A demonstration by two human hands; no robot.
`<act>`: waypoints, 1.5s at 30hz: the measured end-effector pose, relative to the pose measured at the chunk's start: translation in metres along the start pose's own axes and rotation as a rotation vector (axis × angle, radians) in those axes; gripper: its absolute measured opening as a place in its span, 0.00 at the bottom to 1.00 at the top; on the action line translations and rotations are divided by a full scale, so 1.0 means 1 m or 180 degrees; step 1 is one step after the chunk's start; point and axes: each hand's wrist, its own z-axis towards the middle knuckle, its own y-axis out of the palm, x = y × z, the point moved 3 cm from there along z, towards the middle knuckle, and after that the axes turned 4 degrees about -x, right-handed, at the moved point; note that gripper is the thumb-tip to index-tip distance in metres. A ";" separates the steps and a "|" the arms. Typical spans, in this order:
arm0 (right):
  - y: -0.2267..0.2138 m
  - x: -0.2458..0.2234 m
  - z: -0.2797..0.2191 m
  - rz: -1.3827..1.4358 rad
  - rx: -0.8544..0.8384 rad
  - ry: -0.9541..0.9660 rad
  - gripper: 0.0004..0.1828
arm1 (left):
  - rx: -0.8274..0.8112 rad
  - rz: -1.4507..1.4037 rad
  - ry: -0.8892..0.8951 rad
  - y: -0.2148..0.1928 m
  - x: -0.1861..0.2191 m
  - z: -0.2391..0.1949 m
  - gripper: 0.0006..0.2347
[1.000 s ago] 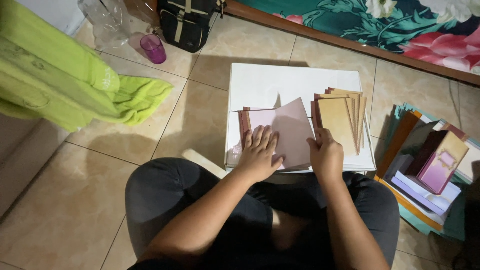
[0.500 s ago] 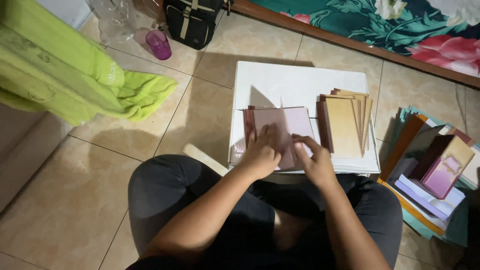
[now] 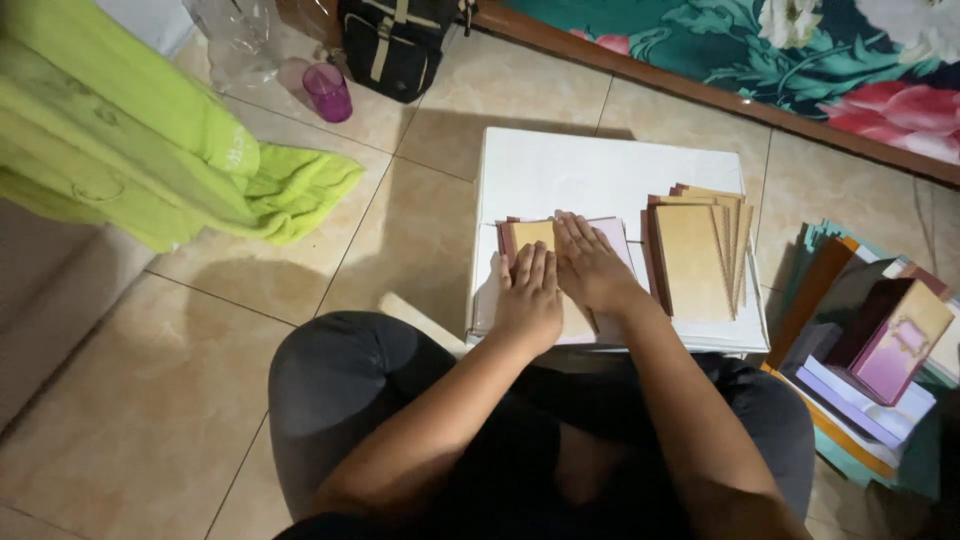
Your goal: The person sits on the floor and inserts a light pink sheet into a brown envelope, then places the envelope into a stack. This process is repeated multiple times with different sheets and envelopes.
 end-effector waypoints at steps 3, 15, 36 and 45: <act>-0.003 -0.007 -0.006 0.0184 -0.0448 0.0058 0.35 | -0.0029 0.0099 -0.0053 0.004 -0.002 0.004 0.28; -0.019 0.020 -0.128 0.2353 0.0009 0.0910 0.21 | -0.1323 0.0066 0.0503 -0.068 0.038 -0.059 0.38; -0.025 0.065 -0.142 0.0439 0.2447 0.1683 0.16 | -0.0607 -0.0067 0.0902 -0.034 0.031 -0.022 0.39; 0.013 0.024 -0.113 0.0952 0.1541 0.1317 0.18 | -0.0808 -0.0016 0.0797 -0.032 0.029 -0.022 0.39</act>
